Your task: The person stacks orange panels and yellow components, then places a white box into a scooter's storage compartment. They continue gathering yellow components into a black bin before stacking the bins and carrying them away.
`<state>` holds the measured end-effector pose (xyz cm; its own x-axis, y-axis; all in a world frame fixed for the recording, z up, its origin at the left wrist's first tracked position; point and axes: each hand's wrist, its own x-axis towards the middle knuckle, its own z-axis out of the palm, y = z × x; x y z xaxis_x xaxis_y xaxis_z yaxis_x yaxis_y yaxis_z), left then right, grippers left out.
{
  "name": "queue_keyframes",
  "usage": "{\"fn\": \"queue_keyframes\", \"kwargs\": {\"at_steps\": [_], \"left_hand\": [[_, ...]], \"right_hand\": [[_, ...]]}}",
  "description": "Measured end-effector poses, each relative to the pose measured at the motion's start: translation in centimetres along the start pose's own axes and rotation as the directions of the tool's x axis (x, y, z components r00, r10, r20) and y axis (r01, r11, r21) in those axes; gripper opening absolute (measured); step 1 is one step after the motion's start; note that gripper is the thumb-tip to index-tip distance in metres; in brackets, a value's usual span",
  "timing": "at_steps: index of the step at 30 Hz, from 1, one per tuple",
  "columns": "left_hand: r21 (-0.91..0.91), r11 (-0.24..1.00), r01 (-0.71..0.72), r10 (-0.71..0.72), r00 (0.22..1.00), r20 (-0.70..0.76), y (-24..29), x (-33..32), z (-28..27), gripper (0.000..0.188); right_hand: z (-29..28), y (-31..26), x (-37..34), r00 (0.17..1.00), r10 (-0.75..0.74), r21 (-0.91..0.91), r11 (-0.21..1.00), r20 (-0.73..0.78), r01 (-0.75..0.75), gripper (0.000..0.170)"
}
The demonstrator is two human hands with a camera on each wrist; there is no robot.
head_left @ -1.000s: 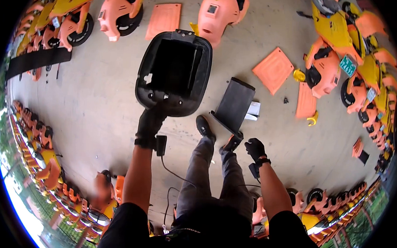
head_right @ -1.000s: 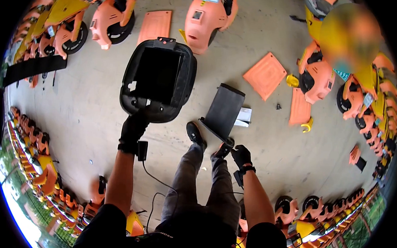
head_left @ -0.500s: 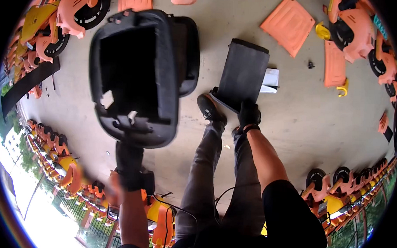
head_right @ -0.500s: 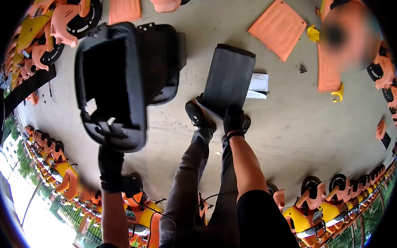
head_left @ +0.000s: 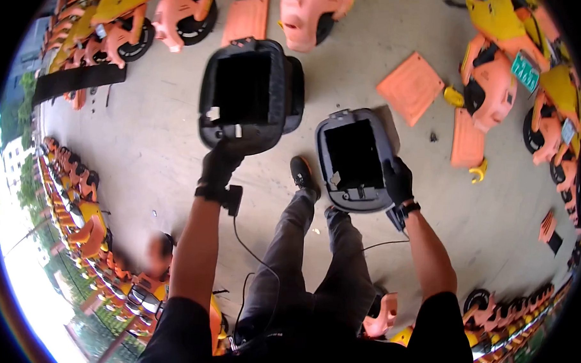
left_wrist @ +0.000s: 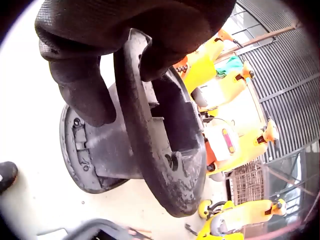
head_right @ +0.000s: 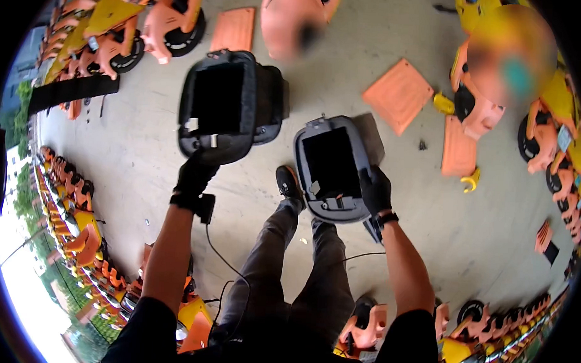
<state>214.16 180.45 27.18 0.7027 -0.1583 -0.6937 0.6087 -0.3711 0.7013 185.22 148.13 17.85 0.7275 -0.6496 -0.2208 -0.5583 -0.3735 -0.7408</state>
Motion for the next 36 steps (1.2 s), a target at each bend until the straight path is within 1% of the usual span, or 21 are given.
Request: {"fn": "queue_keyframes", "kwargs": {"at_steps": [1,2,3,4,6,7,8,10,11,13,15,18,22,23,24,26,28,30,32,34,36], "left_hand": [[0.168,0.959,-0.228,0.236,0.971,-0.028,-3.4,2.4,-2.1,0.024],[0.490,0.789,-0.371,0.355,0.926,0.130,-6.4,5.5,-5.5,0.028],[0.108,0.987,-0.117,0.119,0.993,-0.010,-3.8,3.6,-4.1,0.029],[-0.320,0.936,0.144,-0.159,0.987,-0.020,-1.2,1.4,-2.5,0.030],[-0.301,0.950,0.084,-0.103,0.993,-0.049,-0.4,-0.2,-2.8,0.026],[-0.293,0.953,0.076,-0.100,0.993,-0.066,-1.6,0.8,-3.6,0.027],[0.007,0.995,-0.098,0.098,0.994,0.049,-3.4,1.9,-5.1,0.032],[-0.273,0.929,0.250,-0.254,0.967,0.022,0.4,-0.9,-4.7,0.039],[-0.320,0.916,0.243,-0.242,0.969,0.046,-0.3,-0.6,-5.6,0.045],[-0.367,0.901,0.232,-0.202,0.972,0.118,1.5,-1.7,-7.0,0.052],[-0.416,0.892,0.177,-0.128,0.981,0.143,4.6,-3.8,-8.3,0.054],[-0.447,0.891,0.076,0.028,0.975,0.222,10.1,-6.8,-10.6,0.061],[-0.442,0.885,-0.145,0.261,0.942,0.212,17.7,-12.5,-13.2,0.062],[-0.437,0.880,-0.185,0.304,0.927,0.220,18.8,-13.4,-13.5,0.062],[-0.436,0.880,-0.188,0.310,0.923,0.226,19.8,-14.0,-13.5,0.062],[-0.417,0.887,-0.197,0.347,0.880,0.323,20.7,-14.7,-13.1,0.062],[-0.245,0.904,-0.350,0.415,0.856,0.309,19.0,-12.7,-12.9,0.046],[-0.062,0.894,-0.444,0.443,0.855,0.270,18.2,-11.3,-12.2,0.037],[0.020,0.807,-0.590,0.581,0.800,0.150,17.8,-10.6,-12.0,0.036],[0.094,0.797,-0.596,0.582,0.801,0.142,18.6,-11.0,-12.2,0.041],[0.198,0.784,-0.589,0.567,0.808,0.158,19.2,-10.0,-12.1,0.043]], "right_hand": [[-1.9,-1.0,-0.9,0.999,0.052,0.043,0.998,-0.009,-0.051,0.021],[-3.8,-2.0,-1.8,0.995,0.102,0.082,0.992,-0.015,-0.101,0.022],[-6.0,-4.1,-2.6,0.991,0.127,0.150,0.981,-0.040,-0.119,0.023],[-8.4,-6.5,-3.4,0.986,0.153,0.217,0.966,-0.059,-0.137,0.025],[-12.0,-9.9,-4.9,0.973,0.217,0.366,0.914,-0.084,-0.172,0.027],[-13.6,-12.0,-5.5,0.977,0.173,0.386,0.916,-0.128,-0.111,0.026],[-15.2,-14.4,-5.9,0.979,0.144,0.376,0.923,-0.141,-0.082,0.026],[-17.7,-19.0,-6.7,0.985,0.011,0.248,0.968,-0.173,0.033,0.026],[-18.7,-21.2,-7.1,0.971,-0.148,0.106,0.980,-0.186,0.170,0.027],[-19.4,-26.6,-6.9,0.957,-0.160,0.145,0.969,-0.241,0.198,0.028],[-18.8,-30.6,-6.5,0.951,-0.159,0.193,0.958,-0.265,0.214,0.029],[-16.4,-34.8,-3.4,0.931,-0.354,0.154,0.919,-0.088,0.364,0.031],[-9.2,-37.2,0.1,0.951,-0.308,0.342,0.892,-0.023,0.297,0.032],[-7.6,-37.5,0.7,0.920,-0.392,0.247,0.889,-0.023,0.385,0.031],[-6.0,-37.2,1.4,0.968,-0.241,0.324,0.923,0.071,0.206,0.028],[-2.2,-36.1,2.6,0.973,-0.213,0.453,0.879,0.091,0.150,0.019],[0.7,-35.3,3.7,0.982,-0.108,0.691,0.722,0.153,-0.028,0.015],[0.4,-37.4,3.7,0.979,-0.075,0.538,0.842,0.191,-0.041,0.016],[0.9,-38.2,4.4,0.995,-0.058,0.321,0.947,0.080,0.029,0.020],[1.2,-39.3,4.6,0.991,-0.085,0.257,0.960,-0.107,0.111,0.029],[0.1,-41.1,4.1,0.992,-0.067,0.291,0.952,-0.102,0.095,0.039]]}}
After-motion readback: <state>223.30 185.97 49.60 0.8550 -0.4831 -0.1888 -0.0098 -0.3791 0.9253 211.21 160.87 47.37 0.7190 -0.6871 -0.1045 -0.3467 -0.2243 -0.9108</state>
